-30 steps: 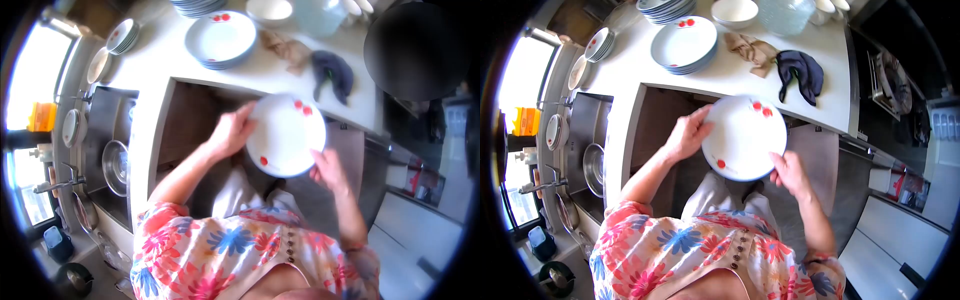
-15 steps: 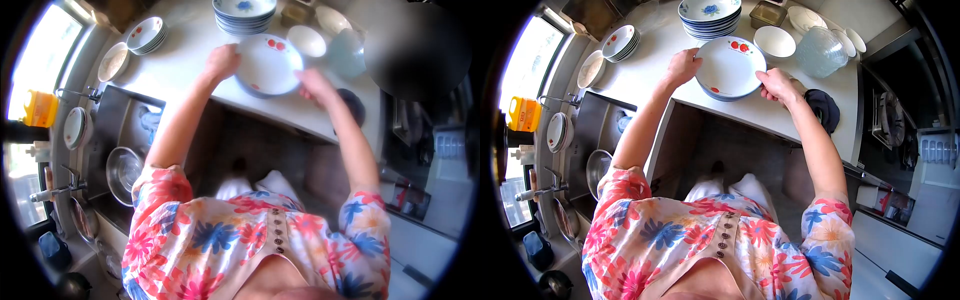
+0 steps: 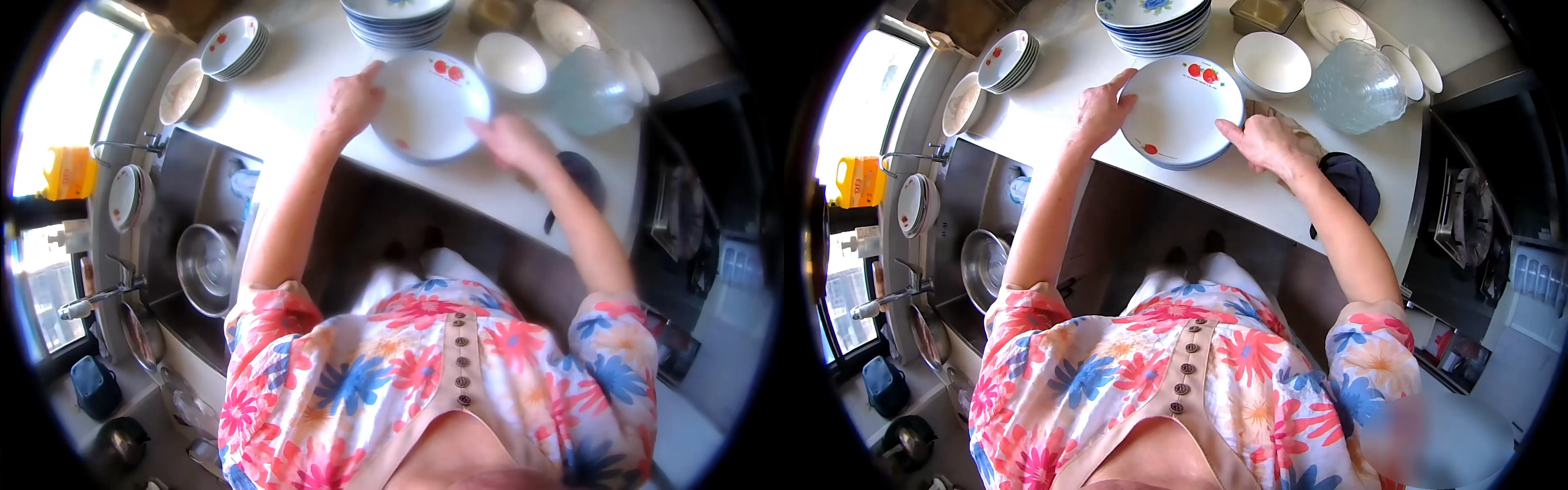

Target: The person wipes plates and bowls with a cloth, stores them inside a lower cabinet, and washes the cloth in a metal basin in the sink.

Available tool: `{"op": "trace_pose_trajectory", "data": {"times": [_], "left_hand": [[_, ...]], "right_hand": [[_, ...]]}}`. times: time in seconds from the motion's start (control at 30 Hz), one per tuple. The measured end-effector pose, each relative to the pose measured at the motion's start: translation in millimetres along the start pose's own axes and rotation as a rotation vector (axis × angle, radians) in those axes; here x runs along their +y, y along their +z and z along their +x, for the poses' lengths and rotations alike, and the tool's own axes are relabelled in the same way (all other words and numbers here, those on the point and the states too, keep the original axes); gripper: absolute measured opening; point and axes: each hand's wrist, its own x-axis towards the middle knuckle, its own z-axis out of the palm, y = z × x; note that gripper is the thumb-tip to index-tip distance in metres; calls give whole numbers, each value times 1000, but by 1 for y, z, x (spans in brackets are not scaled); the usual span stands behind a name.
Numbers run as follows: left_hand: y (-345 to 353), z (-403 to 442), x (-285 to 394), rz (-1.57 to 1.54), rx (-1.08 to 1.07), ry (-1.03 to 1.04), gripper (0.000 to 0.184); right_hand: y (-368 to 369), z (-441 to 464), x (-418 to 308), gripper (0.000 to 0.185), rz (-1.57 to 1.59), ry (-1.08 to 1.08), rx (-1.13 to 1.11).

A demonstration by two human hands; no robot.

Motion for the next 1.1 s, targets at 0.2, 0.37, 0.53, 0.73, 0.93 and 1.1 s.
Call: {"op": "trace_pose_trajectory", "data": {"times": [0.2, 0.37, 0.53, 0.73, 0.93, 1.1], "left_hand": [[17, 12, -21, -593, -243, -184, 47], [23, 17, -32, -866, -418, -233, 48], [27, 10, -31, -904, -362, -201, 44], [13, -45, -53, -1005, 19, -27, 35], [-99, -110, -95, -782, 619, 228, 46], [-176, -156, -140, -474, 1087, 434, 62]], "right_hand": [[16, 12, 21, 65, 847, 66, -374], [28, 17, 22, 51, 1181, 60, -358], [30, 15, 19, 41, 1213, 31, -301], [36, -5, -20, 47, 1063, -206, -198], [17, -21, -152, 61, 781, -700, -52], [3, -35, -255, 78, 455, -1142, 167]]}}
